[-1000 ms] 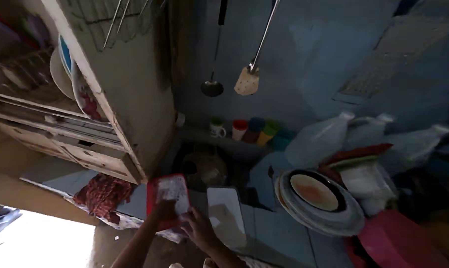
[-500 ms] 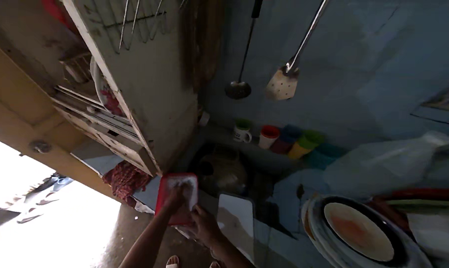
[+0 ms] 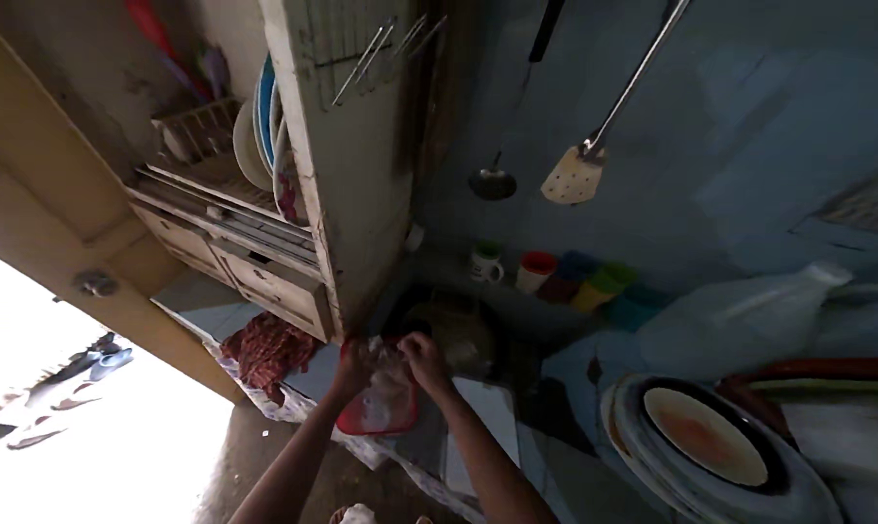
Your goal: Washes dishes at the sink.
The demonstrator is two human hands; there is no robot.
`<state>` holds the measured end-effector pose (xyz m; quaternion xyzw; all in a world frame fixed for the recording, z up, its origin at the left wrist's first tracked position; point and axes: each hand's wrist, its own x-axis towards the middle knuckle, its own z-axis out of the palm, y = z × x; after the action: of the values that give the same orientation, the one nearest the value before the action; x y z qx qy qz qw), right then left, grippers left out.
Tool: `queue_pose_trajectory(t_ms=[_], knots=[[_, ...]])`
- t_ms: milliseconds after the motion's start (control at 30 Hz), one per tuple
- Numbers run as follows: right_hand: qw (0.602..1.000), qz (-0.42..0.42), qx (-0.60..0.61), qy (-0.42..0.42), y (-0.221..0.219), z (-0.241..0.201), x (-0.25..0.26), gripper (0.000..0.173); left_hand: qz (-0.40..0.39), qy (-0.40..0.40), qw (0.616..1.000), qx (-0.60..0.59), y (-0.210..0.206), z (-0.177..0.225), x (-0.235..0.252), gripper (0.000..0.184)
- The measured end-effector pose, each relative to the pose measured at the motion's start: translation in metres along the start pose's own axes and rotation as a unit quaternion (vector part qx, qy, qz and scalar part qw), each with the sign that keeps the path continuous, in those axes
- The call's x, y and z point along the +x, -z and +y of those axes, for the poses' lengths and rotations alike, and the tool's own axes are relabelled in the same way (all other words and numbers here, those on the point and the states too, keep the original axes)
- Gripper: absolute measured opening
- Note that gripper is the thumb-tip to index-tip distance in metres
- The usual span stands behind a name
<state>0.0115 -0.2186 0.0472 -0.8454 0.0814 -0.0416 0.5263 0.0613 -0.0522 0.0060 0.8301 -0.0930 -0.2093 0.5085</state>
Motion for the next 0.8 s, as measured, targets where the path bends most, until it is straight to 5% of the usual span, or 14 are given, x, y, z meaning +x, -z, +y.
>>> queue_pose_trajectory(t_ms=[167,233,333,433,533,800], knots=[[0.990,-0.051,-0.127,0.018,0.001,-0.007,0.002,0.028,-0.075,0.033,0.985,0.151,-0.020,-0.025,-0.019,0.074],[0.970,-0.131,-0.203,-0.003,-0.006,-0.001,-0.002,0.030,-0.078,0.022,0.986,0.148,-0.026,-0.025,-0.021,0.063],[0.931,-0.231,-0.283,-0.012,-0.023,0.019,-0.005,0.030,-0.136,-0.082,0.966,0.202,-0.035,-0.039,-0.018,0.039],[0.918,-0.238,-0.316,-0.013,-0.037,0.034,-0.006,0.041,-0.212,-0.158,0.920,0.289,-0.041,-0.043,-0.015,0.056],[0.907,-0.234,-0.349,-0.029,-0.043,0.040,-0.003,0.052,-0.252,-0.119,0.890,0.361,-0.048,-0.047,-0.001,0.068],[0.881,-0.227,-0.416,-0.002,-0.049,0.047,0.009,0.046,-0.179,-0.001,0.931,0.317,-0.042,-0.032,-0.004,0.069]])
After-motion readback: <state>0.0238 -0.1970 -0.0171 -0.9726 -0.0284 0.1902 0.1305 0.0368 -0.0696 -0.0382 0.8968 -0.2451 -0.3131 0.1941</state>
